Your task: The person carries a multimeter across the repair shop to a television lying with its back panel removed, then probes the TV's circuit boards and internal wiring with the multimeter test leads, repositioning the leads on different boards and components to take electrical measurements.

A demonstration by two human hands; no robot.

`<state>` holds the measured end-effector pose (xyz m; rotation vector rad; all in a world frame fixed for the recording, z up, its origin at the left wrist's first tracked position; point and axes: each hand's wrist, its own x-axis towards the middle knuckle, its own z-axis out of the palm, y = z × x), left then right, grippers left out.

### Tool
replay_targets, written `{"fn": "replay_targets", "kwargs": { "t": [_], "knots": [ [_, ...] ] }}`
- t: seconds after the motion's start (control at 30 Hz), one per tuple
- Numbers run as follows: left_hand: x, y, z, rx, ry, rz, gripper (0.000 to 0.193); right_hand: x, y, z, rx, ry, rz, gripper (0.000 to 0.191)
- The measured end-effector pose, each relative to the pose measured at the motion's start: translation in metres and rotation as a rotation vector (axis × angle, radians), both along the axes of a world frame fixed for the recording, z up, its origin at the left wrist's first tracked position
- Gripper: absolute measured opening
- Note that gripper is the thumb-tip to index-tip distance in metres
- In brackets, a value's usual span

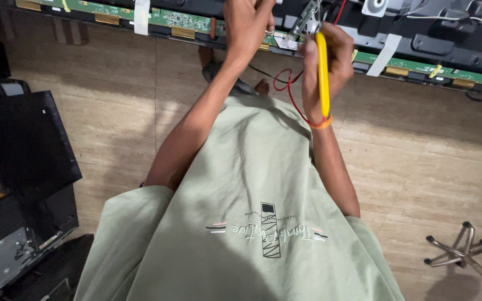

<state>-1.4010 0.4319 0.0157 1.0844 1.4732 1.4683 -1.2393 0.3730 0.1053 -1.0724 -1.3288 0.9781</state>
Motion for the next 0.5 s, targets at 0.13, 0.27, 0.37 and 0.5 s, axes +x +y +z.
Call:
{"fn": "replay_targets", "kwargs": {
  "t": [0.13,0.27,0.37,0.5],
  "knots": [
    [-0.002,0.0,0.009,-0.013,0.069,0.028,0.038,-0.029,0.022,-0.004,0.132,-0.257,-0.009,0.015],
    [-0.002,0.0,0.016,0.213,0.012,0.01,0.027,-0.045,0.033,-0.011,0.314,-0.523,0.035,0.028],
    [-0.002,0.001,0.017,0.119,-0.012,-0.006,0.023,-0.046,0.034,-0.016,0.298,-0.566,0.085,0.035],
    [-0.006,0.003,0.019,0.0,0.115,0.004,0.022,-0.041,0.038,-0.02,0.282,-0.577,0.118,0.038]
  ]
}}
